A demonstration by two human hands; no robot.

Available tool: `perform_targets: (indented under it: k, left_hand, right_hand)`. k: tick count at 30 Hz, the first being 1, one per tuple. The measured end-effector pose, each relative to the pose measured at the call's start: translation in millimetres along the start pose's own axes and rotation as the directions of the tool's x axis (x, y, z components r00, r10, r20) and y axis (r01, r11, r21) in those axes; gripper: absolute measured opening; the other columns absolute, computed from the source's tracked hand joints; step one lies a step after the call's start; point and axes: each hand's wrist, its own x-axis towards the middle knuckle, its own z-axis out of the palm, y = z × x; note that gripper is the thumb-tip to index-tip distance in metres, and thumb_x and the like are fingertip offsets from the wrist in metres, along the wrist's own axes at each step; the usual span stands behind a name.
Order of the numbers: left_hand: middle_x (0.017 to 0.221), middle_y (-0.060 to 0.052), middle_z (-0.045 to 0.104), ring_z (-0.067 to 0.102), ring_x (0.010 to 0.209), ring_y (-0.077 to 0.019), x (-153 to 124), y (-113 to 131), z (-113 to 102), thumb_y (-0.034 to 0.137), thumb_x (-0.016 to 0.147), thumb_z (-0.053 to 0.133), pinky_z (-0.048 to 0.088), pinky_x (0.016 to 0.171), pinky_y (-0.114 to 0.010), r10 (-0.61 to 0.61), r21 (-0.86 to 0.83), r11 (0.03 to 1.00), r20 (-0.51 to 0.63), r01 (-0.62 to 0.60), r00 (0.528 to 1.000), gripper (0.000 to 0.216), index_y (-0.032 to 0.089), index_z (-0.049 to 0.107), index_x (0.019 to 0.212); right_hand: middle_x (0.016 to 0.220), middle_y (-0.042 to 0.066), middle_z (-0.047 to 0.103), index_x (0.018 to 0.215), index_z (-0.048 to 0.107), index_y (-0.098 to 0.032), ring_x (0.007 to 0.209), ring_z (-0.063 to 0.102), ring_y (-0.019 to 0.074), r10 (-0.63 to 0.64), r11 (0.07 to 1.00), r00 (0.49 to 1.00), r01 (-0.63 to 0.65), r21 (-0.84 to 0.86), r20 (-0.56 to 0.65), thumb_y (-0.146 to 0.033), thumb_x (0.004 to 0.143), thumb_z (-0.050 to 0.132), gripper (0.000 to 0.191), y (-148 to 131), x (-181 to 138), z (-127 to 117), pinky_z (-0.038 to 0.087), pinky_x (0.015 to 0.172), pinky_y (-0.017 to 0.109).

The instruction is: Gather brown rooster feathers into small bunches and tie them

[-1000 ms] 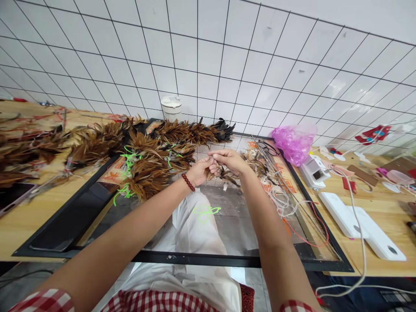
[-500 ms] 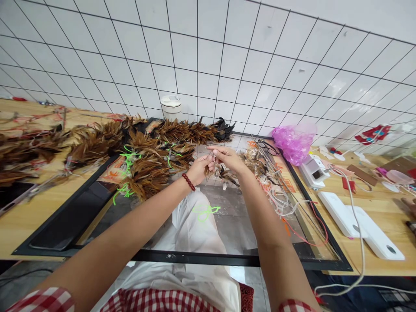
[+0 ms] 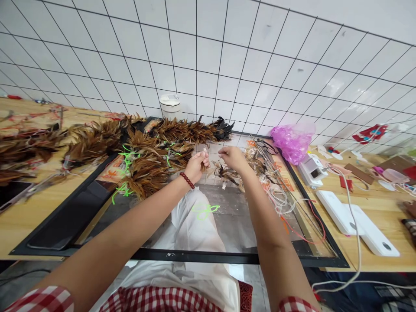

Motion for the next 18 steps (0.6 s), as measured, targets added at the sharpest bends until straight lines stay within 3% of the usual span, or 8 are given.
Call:
perform_targets:
  k: [3,8,12,15,18]
  left_hand:
    - [0.049,0.007,0.039,0.037,0.044,-0.0047,3,0,-1,0.034,0.085,0.064,0.035,0.049,-0.018,0.041,-0.004,0.999,-0.068,-0.041,0.997,0.027,0.015,0.052,0.069]
    - [0.049,0.007,0.039,0.037,0.043,-0.0044,6,-3,-4,0.033,0.086,0.063,0.035,0.048,-0.019,0.082,-0.005,0.997,-0.099,-0.083,0.992,0.027,0.015,0.053,0.069]
    - [0.049,0.007,0.039,0.038,0.043,-0.0046,7,-4,-5,0.037,0.082,0.067,0.035,0.047,-0.019,0.084,0.017,0.996,-0.106,-0.083,0.991,0.030,0.015,0.053,0.068]
    - [0.049,0.007,0.040,0.038,0.044,-0.0047,7,-4,-4,0.039,0.080,0.069,0.035,0.047,-0.019,0.091,0.022,0.996,-0.099,-0.089,0.991,0.031,0.015,0.053,0.068]
    - [0.050,0.006,0.044,0.041,0.046,-0.0048,7,-4,-3,0.036,0.079,0.071,0.037,0.049,-0.019,0.090,0.015,0.996,-0.112,-0.089,0.990,0.028,0.014,0.056,0.068]
  right_hand:
    - [0.086,0.008,0.074,0.088,0.078,-0.021,0.083,0.064,0.0234,0.001,0.961,1.000,0.008,-0.276,0.029,-0.025,0.079,0.062,0.019,0,0,2,0.045,0.078,0.033]
    - [0.101,0.011,0.073,0.100,0.075,-0.020,0.092,0.065,0.0225,0.029,0.920,0.998,-0.008,-0.393,0.048,-0.036,0.083,0.058,0.028,-3,-2,28,0.045,0.078,0.029]
    - [0.095,0.013,0.072,0.086,0.074,-0.018,0.086,0.064,0.0209,0.083,0.881,0.993,-0.035,-0.471,0.082,-0.027,0.083,0.052,0.024,-1,-1,41,0.042,0.072,0.027]
    - [0.083,0.009,0.070,0.077,0.069,-0.015,0.076,0.060,0.0179,0.071,0.945,0.995,-0.043,-0.325,0.077,-0.020,0.077,0.051,0.018,1,2,37,0.040,0.068,0.026]
    - [0.068,0.002,0.061,0.073,0.060,-0.016,0.064,0.051,0.0128,-0.009,0.998,0.998,0.004,0.069,0.066,-0.024,0.076,0.049,0.014,-1,2,31,0.038,0.062,0.024]
